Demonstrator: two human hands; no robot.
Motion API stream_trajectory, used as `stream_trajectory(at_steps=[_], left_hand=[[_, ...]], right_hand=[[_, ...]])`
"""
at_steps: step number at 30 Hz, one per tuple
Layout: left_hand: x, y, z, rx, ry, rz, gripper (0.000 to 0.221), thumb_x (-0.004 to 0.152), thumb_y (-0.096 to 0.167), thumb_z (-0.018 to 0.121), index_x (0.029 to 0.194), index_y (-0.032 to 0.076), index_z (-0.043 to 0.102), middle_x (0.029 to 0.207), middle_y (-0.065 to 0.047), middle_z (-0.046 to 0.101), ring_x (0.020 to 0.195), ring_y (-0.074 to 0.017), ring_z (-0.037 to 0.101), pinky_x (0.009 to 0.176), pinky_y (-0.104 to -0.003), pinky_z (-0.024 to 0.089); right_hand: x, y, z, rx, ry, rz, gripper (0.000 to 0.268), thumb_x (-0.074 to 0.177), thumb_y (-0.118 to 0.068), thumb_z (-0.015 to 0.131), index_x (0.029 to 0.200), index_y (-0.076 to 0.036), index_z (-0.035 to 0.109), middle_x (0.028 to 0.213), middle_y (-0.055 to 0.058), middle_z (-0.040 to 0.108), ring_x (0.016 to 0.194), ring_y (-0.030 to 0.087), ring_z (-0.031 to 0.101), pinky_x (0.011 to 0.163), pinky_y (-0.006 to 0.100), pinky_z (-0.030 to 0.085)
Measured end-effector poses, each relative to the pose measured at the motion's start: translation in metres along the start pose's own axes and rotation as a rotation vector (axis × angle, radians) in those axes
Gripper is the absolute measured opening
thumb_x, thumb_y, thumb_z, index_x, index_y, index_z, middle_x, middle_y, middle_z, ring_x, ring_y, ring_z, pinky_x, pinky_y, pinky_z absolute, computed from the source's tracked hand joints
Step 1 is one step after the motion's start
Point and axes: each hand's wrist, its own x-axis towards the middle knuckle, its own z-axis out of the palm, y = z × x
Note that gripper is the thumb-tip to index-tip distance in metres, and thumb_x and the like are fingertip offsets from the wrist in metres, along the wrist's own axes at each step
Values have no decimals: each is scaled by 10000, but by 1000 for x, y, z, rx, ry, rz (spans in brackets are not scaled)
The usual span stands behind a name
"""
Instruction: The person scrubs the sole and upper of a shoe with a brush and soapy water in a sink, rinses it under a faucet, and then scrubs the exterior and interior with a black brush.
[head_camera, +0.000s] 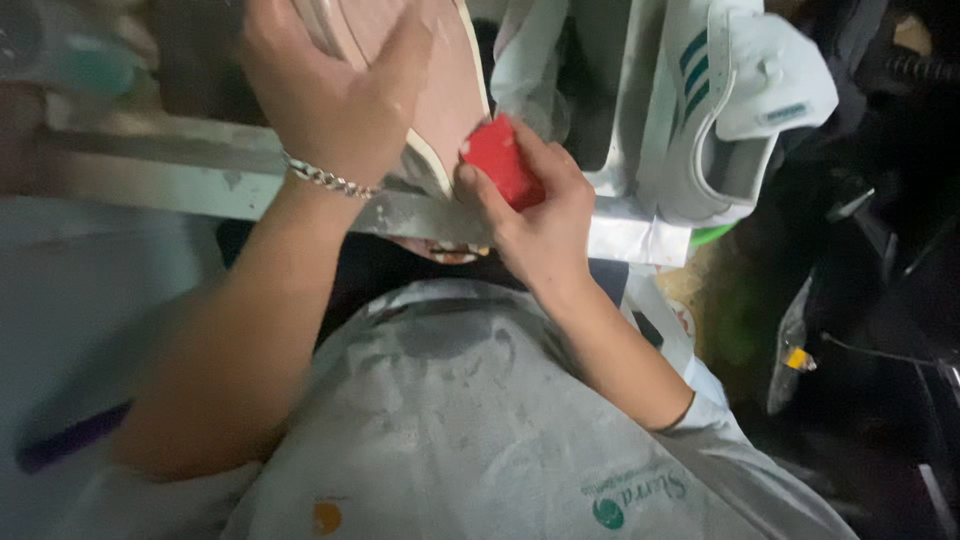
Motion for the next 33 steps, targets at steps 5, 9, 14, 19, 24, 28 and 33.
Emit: stream_trajectory(at_steps=[5,9,14,19,24,28,33], left_hand=[[2,5,-8,-145,-102,-168,726,1032,161,1078,1593,59,629,1517,-199,811,1430,-419,834,1266,-511,621],[15,20,-22,-163,-112,-129,576,1025,132,994,1474,132,633,1397,-67,745,1257,-367,806,1144,-487,654],[19,14,-23,-308,-143,-145,769,1306,786,383,1382,97,715,1210,-51,787,1041,-230,733,936,-426,559],[30,15,-11,-444,-111,-284,905,1281,735,224,1275,61,829,1277,-149,902,1203,-325,866,1104,-429,645],[31,20,-11,-457,-126,-472,821,1203,747,258,1191,111,778,1115,-108,885,1036,-274,868,988,-389,676],[27,18,-7,-434,-105,-377,640,1275,658,298,1263,150,688,1161,-94,835,1045,-281,818,991,-419,616],[27,20,0,-458,-53,-366,600,1276,613,355,1204,131,705,1126,-65,845,1043,-272,800,980,-417,610]], right_hand=[[29,66,3,-257,304,-427,638,1168,-390,978,1684,-97,742,1292,167,880,1038,325,801,971,439,631],[50,36,-11,288,306,96,412,1072,-381,953,1405,-161,848,960,-27,746,595,65,545,444,289,521],[47,16,-2,493,85,-160,527,1134,-247,928,1596,-162,690,1348,41,819,1050,112,763,902,253,627],[51,-52,3,430,49,-281,606,1104,-304,997,1626,-99,765,1400,64,833,1113,125,717,931,271,638],[54,-82,0,228,61,-316,636,1107,-395,1008,1656,-157,794,1287,45,801,1129,134,709,1070,266,581],[52,-83,0,83,115,-416,623,1134,-448,1000,1657,-176,799,1186,47,772,1048,168,654,981,285,554],[47,-96,-9,-52,141,-444,640,1156,-484,954,1679,-154,792,1069,44,689,958,194,597,914,313,539]])
